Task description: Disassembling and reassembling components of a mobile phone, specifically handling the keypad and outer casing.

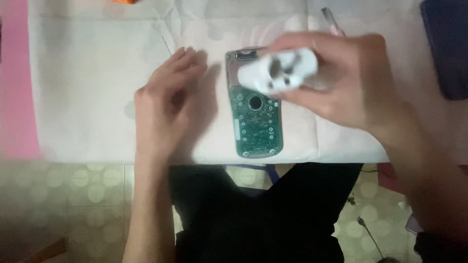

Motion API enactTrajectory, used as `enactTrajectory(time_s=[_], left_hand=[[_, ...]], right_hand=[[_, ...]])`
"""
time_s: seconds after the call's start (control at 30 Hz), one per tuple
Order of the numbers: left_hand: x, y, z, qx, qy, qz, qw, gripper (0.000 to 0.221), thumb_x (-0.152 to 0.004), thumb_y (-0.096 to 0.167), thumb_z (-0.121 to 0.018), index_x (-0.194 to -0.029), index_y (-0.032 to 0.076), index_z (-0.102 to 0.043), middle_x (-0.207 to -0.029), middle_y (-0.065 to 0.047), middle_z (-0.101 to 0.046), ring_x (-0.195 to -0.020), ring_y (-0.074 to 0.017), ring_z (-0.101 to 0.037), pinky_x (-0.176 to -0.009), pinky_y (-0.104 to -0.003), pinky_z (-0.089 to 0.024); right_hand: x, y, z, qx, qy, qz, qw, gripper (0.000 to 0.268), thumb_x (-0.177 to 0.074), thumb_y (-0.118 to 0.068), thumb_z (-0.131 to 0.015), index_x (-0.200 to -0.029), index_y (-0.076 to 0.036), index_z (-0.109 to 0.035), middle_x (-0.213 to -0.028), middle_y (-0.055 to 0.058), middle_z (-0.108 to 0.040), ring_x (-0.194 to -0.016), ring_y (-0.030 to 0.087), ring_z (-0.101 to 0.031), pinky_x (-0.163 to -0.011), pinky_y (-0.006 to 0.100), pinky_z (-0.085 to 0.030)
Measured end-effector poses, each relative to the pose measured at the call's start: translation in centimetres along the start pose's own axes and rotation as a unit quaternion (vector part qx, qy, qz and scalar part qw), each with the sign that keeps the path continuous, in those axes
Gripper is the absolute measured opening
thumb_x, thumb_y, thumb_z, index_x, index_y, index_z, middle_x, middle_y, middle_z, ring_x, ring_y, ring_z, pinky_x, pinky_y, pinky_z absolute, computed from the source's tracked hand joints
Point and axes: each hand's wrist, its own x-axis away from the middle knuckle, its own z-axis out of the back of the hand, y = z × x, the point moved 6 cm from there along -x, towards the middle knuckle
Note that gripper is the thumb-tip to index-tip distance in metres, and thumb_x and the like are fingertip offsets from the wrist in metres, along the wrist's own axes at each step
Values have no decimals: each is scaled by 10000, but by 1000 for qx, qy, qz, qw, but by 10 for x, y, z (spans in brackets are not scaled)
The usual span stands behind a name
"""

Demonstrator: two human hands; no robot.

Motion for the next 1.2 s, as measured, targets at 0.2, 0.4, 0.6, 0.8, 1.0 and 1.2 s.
enactTrajectory(time_s=[0.2, 0.4, 0.6, 0.8, 1.0, 1.2], left_hand=[[0, 10, 1, 5, 17, 4, 1000, 215, -1025, 181, -699, -1166, 30, -758, -1281, -160, -721, -1349, -348, -599, -1148, -401, -478], [0, 8, -2, -3, -16, -10, 1000, 237, -1043, 153, -667, -1212, -1, -730, -1311, -198, -702, -1352, -346, -591, -1136, -430, -489], [1, 4, -1, -7, -6, -17, 1000, 190, -1044, 94, -680, -1203, 11, -744, -1297, -184, -711, -1351, -346, -590, -1146, -419, -472], [1, 0, -2, 6, 1, -25, 1000, 221, -1040, 135, -680, -1195, -11, -737, -1283, -214, -710, -1330, -362, -594, -1143, -459, -495], [2, -6, -3, 3, 2, -40, 999, 198, -1032, 100, -688, -1197, 4, -741, -1279, -180, -710, -1325, -354, -599, -1145, -444, -480], [4, -12, -1, -4, -35, -52, 998, 321, -978, 8, -590, -1279, -2, -702, -1343, -177, -678, -1359, -353, -563, -1153, -464, -464]], right_hand=[[38, 29, 15, 109, -85, -152, 979, 676, -648, -360, -988, -1263, -170, -780, -1063, -12, -807, -856, 93, -712, -750, 240, -508], [15, 17, 22, 89, -16, -122, 988, 396, -937, -206, -947, -1213, -23, -730, -1110, 91, -754, -983, 201, -692, -797, 296, -478], [48, -3, 1, -93, -64, 10, 994, 547, -768, -48, -875, -1250, -3, -620, -1359, 211, -665, -1321, 358, -665, -1304, 615, -376], [79, -18, 8, -139, -94, 11, 986, 476, -720, -320, -826, -1108, -81, -688, -1190, 113, -767, -1150, 275, -812, -901, 332, -755], [78, 45, 26, -197, -74, -228, 951, 605, -799, -156, -809, -1371, -80, -626, -1425, 195, -664, -1296, 292, -691, -1019, 331, -542], [16, 20, 4, 100, -33, -157, 982, 484, -872, -127, -898, -1325, -87, -731, -1310, 64, -718, -1200, 216, -658, -1103, 511, -317]])
